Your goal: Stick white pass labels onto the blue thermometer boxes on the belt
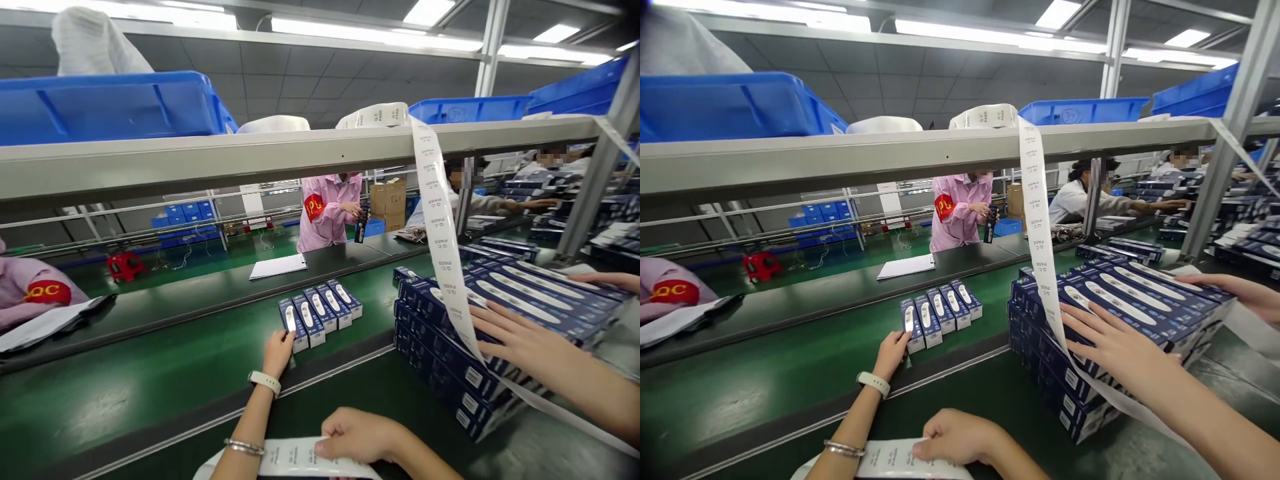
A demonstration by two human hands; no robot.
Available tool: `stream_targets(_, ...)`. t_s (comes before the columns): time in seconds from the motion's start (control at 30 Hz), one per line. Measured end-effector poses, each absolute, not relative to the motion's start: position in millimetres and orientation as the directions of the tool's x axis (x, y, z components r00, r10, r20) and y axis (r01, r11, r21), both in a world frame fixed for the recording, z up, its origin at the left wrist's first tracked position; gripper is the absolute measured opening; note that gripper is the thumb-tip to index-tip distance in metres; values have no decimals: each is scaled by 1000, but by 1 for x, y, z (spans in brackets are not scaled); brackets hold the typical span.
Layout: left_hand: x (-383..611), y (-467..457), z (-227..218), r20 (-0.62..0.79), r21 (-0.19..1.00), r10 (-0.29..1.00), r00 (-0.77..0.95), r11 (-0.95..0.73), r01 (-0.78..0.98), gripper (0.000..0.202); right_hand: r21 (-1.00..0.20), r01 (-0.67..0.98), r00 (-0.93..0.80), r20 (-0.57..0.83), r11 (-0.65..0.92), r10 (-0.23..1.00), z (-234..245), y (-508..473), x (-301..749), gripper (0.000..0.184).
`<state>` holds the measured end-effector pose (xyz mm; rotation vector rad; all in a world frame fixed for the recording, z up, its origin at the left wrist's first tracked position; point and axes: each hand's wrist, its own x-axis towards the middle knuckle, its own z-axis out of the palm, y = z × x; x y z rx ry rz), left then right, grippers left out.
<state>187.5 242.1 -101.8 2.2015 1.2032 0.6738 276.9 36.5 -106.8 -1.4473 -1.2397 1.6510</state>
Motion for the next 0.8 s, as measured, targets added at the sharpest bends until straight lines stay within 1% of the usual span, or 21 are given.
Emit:
stream_targets(0.07, 187, 240, -100, 159, 667, 867, 471, -446, 596, 32, -914, 81, -260, -404, -397, 877, -109, 37, 276, 40)
stream_targets(0.17, 185, 240, -99, 151, 673, 866, 477, -443, 591, 32, -910, 53, -285, -409, -412, 867, -107, 36, 274, 43)
stream_targets(0.5, 159, 248, -96, 158, 682, 847, 508, -466, 564, 35, -911, 68, -284, -409, -407, 867, -102, 34, 272, 47)
stream_targets(0.67, 148, 248, -95, 144, 708, 871, 470, -422, 566, 36, -907, 126, -234, -421, -402, 877, -105, 34, 273, 46)
stream_targets(0.8, 146, 257, -93, 114, 719, 916, 386, -344, 604, 39, -909, 294, -156, -352, -297, 923, -110, 35, 279, 40)
